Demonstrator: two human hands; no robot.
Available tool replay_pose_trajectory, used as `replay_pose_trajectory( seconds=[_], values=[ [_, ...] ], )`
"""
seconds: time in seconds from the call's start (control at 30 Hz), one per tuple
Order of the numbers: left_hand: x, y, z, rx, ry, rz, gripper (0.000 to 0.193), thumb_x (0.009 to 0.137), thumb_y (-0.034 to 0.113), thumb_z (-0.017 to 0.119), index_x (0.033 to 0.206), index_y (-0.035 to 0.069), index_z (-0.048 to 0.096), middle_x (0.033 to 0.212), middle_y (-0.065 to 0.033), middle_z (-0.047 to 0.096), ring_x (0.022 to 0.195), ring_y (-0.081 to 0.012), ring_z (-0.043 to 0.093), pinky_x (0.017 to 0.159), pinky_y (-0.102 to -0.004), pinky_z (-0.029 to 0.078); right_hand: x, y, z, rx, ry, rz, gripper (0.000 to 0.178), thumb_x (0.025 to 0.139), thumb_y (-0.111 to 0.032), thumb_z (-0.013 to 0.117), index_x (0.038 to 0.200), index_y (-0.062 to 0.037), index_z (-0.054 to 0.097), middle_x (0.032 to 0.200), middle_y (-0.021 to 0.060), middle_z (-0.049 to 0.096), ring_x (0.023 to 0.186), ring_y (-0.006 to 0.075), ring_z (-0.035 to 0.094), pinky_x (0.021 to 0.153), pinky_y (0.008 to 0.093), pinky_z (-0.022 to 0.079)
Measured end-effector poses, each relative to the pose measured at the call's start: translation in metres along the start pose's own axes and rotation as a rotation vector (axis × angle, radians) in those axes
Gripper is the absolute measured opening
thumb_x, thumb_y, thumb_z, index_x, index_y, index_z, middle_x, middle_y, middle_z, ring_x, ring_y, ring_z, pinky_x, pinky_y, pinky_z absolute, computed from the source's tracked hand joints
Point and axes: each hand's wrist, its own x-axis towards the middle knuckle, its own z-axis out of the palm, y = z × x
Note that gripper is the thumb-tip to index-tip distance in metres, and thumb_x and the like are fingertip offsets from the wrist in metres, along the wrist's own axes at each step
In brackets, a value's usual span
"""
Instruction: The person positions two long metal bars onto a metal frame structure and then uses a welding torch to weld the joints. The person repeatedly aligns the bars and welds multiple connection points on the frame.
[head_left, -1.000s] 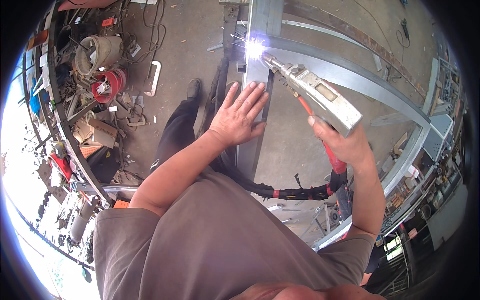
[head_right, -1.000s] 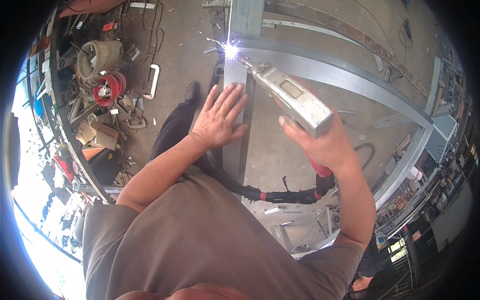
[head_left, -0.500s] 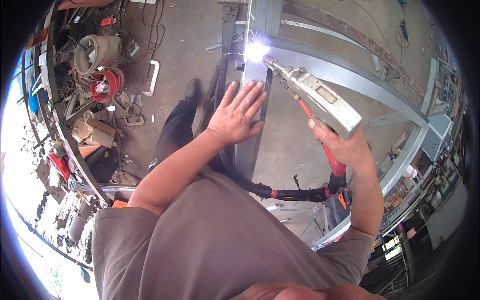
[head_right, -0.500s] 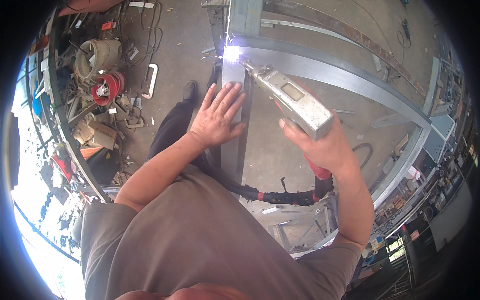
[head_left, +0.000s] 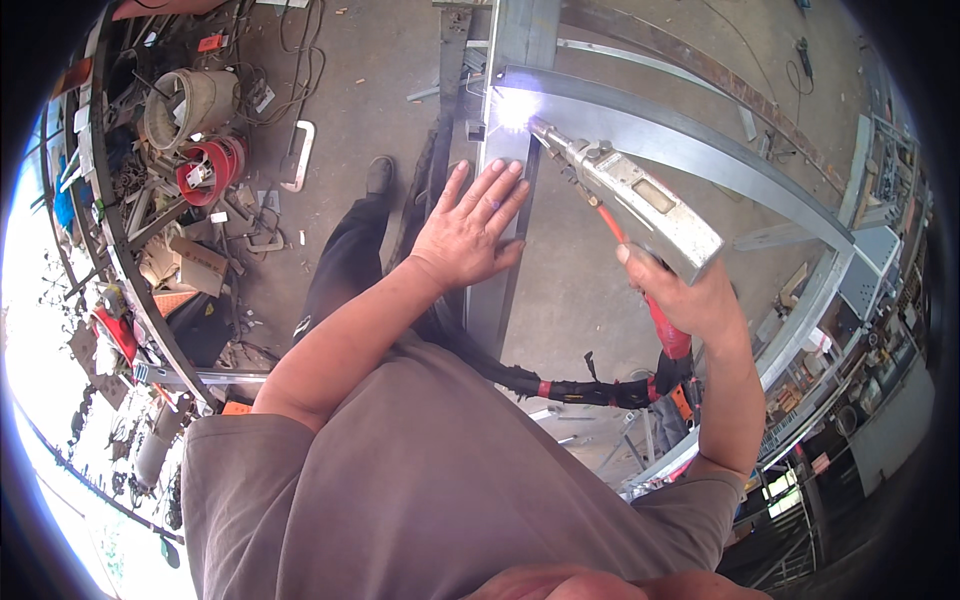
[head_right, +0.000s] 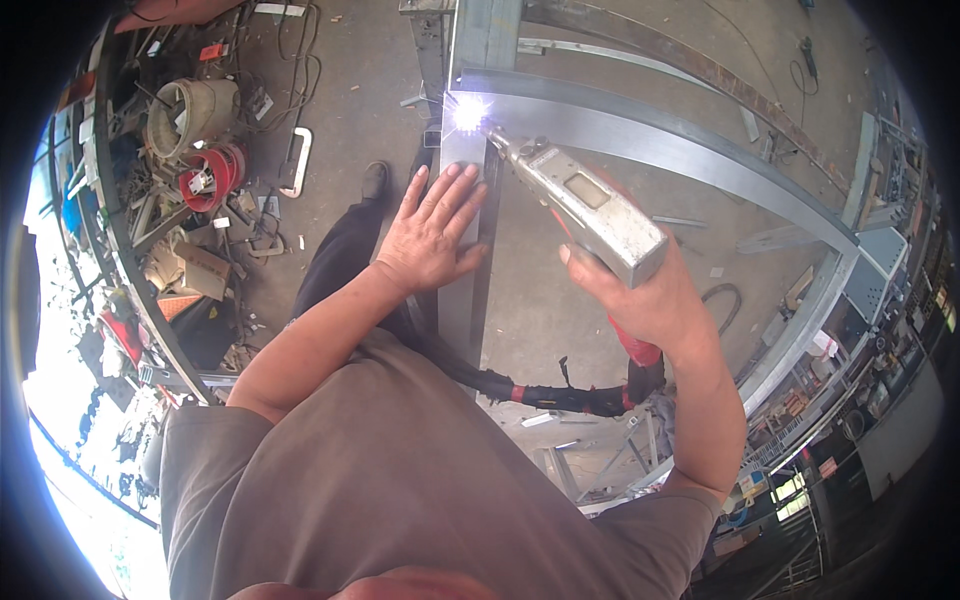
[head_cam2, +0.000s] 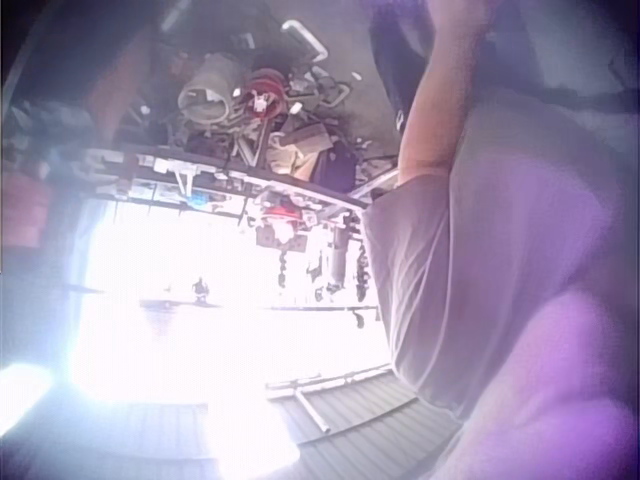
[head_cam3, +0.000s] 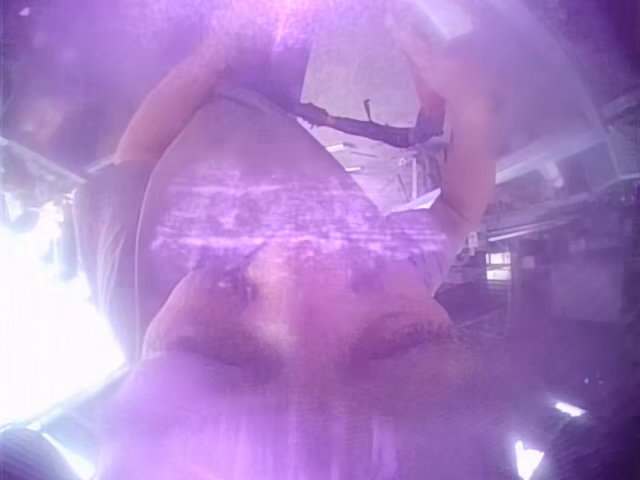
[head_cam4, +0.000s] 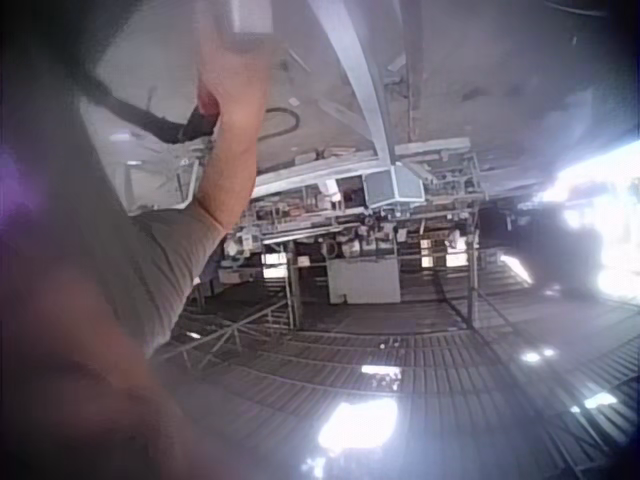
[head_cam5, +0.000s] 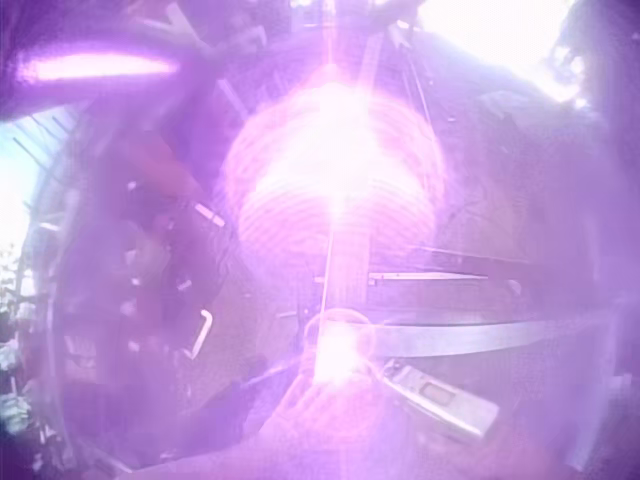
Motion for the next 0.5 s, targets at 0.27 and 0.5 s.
replay_pose_trajectory(
  seconds=[0.27,0.5],
  values=[
    [-0.001,-0.001,0.003,-0.01,0.04,0.017,0.084,0.09,0.05,0.071,0.16,0.012,0.046,0.173,-0.0108,0.03,0.163,-0.0263,0.021,0.134,-0.0536,0.01,-0.008,0.002,0.0,0.005,0.009,0.03,0.056,0.092,-0.018,0.079,0.141,0.0018,0.061,0.107,0.0085,0.074,0.093,0.0124,0.064,0.088,0.0301,0.054],
    [-0.005,-0.004,0.01,-0.032,0.13,0.013,0.078,0.088,0.049,0.075,0.155,0.015,0.054,0.169,-0.009,0.038,0.16,-0.0255,0.028,0.133,-0.0526,0.015,-0.009,0.013,0.002,-0.033,0.037,-0.053,0.04,0.095,-0.015,0.078,0.128,0.0021,0.064,0.09,0.0041,0.069,0.078,0.0105,0.064,0.071,0.029,0.054]
  ],
)
